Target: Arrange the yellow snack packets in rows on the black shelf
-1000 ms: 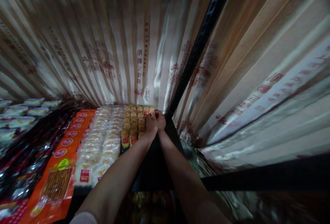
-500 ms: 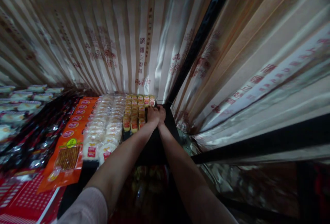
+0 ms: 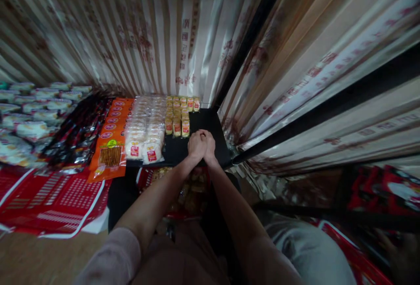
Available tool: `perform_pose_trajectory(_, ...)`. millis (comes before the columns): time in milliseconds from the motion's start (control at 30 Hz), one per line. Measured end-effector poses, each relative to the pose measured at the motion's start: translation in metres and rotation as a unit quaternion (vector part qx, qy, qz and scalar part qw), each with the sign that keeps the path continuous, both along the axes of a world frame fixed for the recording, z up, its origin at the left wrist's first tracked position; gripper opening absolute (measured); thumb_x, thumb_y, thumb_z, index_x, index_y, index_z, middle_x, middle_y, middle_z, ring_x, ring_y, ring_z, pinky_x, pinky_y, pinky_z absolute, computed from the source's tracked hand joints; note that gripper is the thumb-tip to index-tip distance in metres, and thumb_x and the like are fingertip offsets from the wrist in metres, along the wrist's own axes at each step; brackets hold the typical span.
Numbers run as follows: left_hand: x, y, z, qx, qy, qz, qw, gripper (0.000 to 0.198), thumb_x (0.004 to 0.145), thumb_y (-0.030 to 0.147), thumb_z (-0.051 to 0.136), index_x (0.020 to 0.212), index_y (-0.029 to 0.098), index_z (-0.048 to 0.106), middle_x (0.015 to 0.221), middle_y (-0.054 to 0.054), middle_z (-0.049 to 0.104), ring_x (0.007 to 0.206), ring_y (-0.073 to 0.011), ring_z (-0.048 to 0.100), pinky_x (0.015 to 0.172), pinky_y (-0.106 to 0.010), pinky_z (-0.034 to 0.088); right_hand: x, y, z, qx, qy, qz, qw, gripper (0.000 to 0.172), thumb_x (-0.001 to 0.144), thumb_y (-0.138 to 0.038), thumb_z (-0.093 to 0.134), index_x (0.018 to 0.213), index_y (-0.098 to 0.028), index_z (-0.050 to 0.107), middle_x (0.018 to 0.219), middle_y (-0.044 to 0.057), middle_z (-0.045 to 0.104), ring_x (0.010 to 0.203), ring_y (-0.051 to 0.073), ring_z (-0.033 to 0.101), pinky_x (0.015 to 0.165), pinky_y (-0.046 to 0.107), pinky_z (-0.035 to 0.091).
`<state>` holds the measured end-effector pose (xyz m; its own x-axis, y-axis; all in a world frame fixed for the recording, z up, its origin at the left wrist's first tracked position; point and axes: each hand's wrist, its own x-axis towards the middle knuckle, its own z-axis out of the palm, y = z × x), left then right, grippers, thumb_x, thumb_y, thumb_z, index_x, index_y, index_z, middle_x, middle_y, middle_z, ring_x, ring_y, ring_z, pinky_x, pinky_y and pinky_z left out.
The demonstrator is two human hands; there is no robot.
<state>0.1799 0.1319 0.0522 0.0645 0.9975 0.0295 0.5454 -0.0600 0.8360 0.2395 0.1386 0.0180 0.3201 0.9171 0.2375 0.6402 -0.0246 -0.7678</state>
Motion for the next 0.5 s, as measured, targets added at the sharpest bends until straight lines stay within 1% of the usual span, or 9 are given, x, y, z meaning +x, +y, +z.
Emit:
perform_pose_trajectory(67,-0.020,-0.027,0.000,0.031,-0.003,0.005,0.999,0.024,0.087,0.018,0.038,0.098,0.016,0.060,0.098,-0.010,0.062,0.095,-0.0204,0.057,0.087,-0.032,0.043,-0.008,-0.030,0.000,0.031,0.015,0.008,0.999,0.030,0.081,-0.019,0.040,0.101,-0.015,0.062,0.099,0.009,0.063,0.090,0.018,0.057,0.083,0.031,0.045)
perform_pose_trajectory(133,-0.036,-0.057,-0.006,0.071,-0.013,0.007,0.997,0.021,0.087,0.019,0.039,0.094,0.016,0.058,0.094,-0.009,0.061,0.092,-0.0186,0.056,0.086,-0.030,0.043,-0.017,-0.061,-0.005,0.050,0.028,0.014,0.998,0.030,0.082,-0.021,0.038,0.099,-0.015,0.062,0.098,0.009,0.063,0.091,0.019,0.057,0.085,0.033,0.045)
perform_pose_trajectory(200,-0.048,-0.086,-0.018,0.100,-0.030,0.002,0.995,0.020,0.088,0.021,0.037,0.092,0.017,0.057,0.091,-0.008,0.060,0.090,-0.0175,0.055,0.085,-0.030,0.044,-0.024,-0.091,-0.016,0.068,0.045,0.032,0.996,0.030,0.082,-0.022,0.038,0.099,-0.016,0.062,0.101,0.009,0.063,0.095,0.019,0.056,0.089,0.034,0.044)
perform_pose_trajectory(267,-0.058,-0.111,-0.034,0.085,-0.031,-0.023,0.996,0.021,0.088,0.024,0.036,0.089,0.018,0.056,0.089,-0.006,0.059,0.086,-0.0166,0.055,0.083,-0.030,0.045,-0.031,-0.116,-0.032,0.066,0.057,0.058,0.995,0.030,0.082,-0.021,0.038,0.099,-0.017,0.062,0.102,0.008,0.064,0.097,0.019,0.056,0.091,0.034,0.044)
perform_pose_trajectory(300,-0.063,-0.120,-0.042,0.070,-0.021,-0.022,0.997,0.020,0.087,0.024,0.037,0.090,0.018,0.055,0.091,-0.007,0.058,0.088,-0.0173,0.055,0.083,-0.031,0.045,-0.033,-0.125,-0.042,0.054,0.059,0.069,0.994,0.030,0.081,-0.020,0.039,0.099,-0.018,0.062,0.102,0.008,0.064,0.098,0.019,0.057,0.092,0.035,0.043)
perform_pose_trajectory(333,-0.067,-0.127,-0.051,0.047,-0.010,-0.018,0.999,0.019,0.085,0.023,0.039,0.093,0.017,0.055,0.093,-0.008,0.058,0.091,-0.0180,0.055,0.086,-0.032,0.044,-0.036,-0.132,-0.051,0.032,0.057,0.077,0.995,0.030,0.079,-0.018,0.040,0.097,-0.018,0.063,0.101,0.007,0.065,0.097,0.019,0.057,0.093,0.035,0.043)
perform_pose_trajectory(400,-0.074,-0.133,-0.067,-0.023,0.008,-0.022,0.999,0.022,0.083,0.021,0.041,0.098,0.016,0.056,0.101,-0.010,0.060,0.098,-0.0189,0.055,0.091,-0.033,0.042,-0.040,-0.139,-0.069,-0.056,0.053,0.096,0.992,0.033,0.076,-0.012,0.039,0.096,-0.019,0.065,0.100,0.007,0.067,0.095,0.018,0.059,0.091,0.033,0.044)
perform_pose_trajectory(433,-0.077,-0.132,-0.073,-0.061,0.019,-0.027,0.998,0.024,0.083,0.021,0.041,0.100,0.015,0.057,0.105,-0.011,0.060,0.101,-0.0196,0.055,0.093,-0.034,0.042,-0.042,-0.140,-0.076,-0.110,0.048,0.097,0.988,0.034,0.076,-0.010,0.038,0.094,-0.019,0.065,0.098,0.007,0.068,0.093,0.017,0.060,0.090,0.032,0.044)
perform_pose_trajectory(500,-0.080,-0.127,-0.083,-0.129,0.033,-0.040,0.990,0.028,0.083,0.020,0.041,0.105,0.015,0.058,0.112,-0.012,0.060,0.106,-0.0202,0.055,0.095,-0.034,0.040,-0.047,-0.136,-0.088,-0.187,0.037,0.093,0.977,0.035,0.077,-0.008,0.037,0.094,-0.017,0.066,0.098,0.008,0.068,0.093,0.017,0.061,0.091,0.031,0.043)
